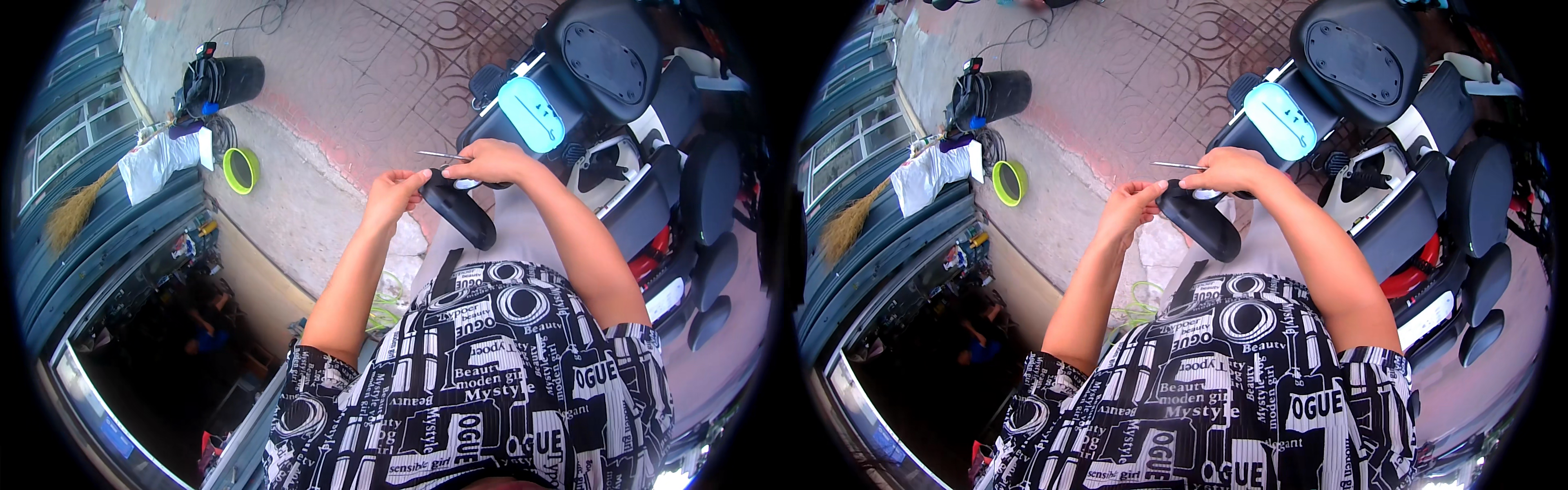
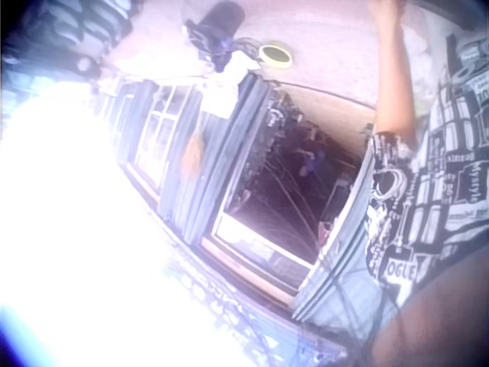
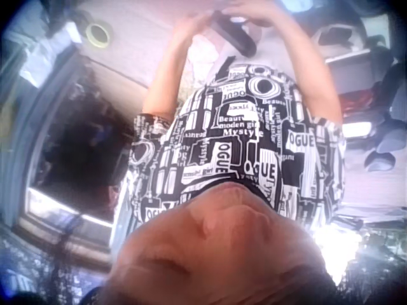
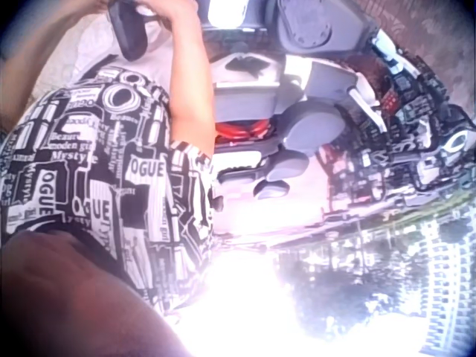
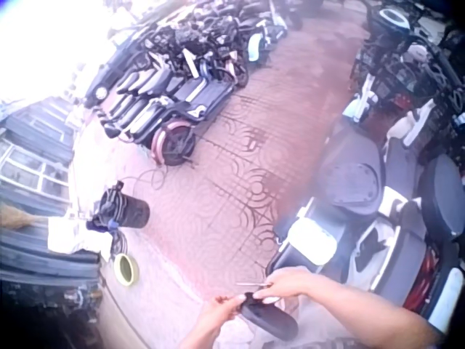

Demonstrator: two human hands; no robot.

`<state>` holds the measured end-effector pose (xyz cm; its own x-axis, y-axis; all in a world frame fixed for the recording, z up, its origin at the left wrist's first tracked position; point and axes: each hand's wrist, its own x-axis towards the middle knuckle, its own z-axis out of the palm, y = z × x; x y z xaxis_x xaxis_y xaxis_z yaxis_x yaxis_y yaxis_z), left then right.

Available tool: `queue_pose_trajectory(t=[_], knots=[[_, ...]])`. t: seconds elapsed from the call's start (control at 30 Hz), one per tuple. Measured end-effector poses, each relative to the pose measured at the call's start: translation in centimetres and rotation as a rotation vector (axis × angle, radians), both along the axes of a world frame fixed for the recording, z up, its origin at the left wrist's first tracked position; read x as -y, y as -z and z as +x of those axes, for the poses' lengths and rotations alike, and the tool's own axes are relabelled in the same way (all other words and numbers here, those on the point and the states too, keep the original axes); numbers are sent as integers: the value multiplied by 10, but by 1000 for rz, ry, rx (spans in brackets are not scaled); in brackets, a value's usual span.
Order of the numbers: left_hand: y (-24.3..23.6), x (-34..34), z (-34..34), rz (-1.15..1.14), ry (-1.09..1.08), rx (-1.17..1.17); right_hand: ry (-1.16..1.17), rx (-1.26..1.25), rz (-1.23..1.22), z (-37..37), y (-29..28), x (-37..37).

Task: The person uses a screwdriver to remove a black plastic cover from the back of a light blue electric scooter. They then use a roll of black tape to wrap the exposed metal stem of the cover. The person repeatedly removes and reattaches the cover, adjusting the tape and the cover's position on the scooter.

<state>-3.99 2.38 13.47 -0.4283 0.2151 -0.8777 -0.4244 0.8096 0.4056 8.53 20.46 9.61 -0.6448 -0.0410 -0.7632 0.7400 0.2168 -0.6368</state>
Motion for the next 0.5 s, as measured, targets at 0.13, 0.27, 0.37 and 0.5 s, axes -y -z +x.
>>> queue_pose_trajectory(t=[0.13, 0.27, 0.37, 0.5], knots=[[1, -5, 0, -26, 86, -29, -100, -4, 94, -2, 3, -2], [4, -5, -1, -33, 101, -24, -158, -8, 183, 0, 5, 0], [4, -8, -1, -35, 115, -22, -155, 47, 179, 0, 2, 2], [4, -13, 1, -59, 155, -55, -131, 71, 157, 3, 8, 4]])
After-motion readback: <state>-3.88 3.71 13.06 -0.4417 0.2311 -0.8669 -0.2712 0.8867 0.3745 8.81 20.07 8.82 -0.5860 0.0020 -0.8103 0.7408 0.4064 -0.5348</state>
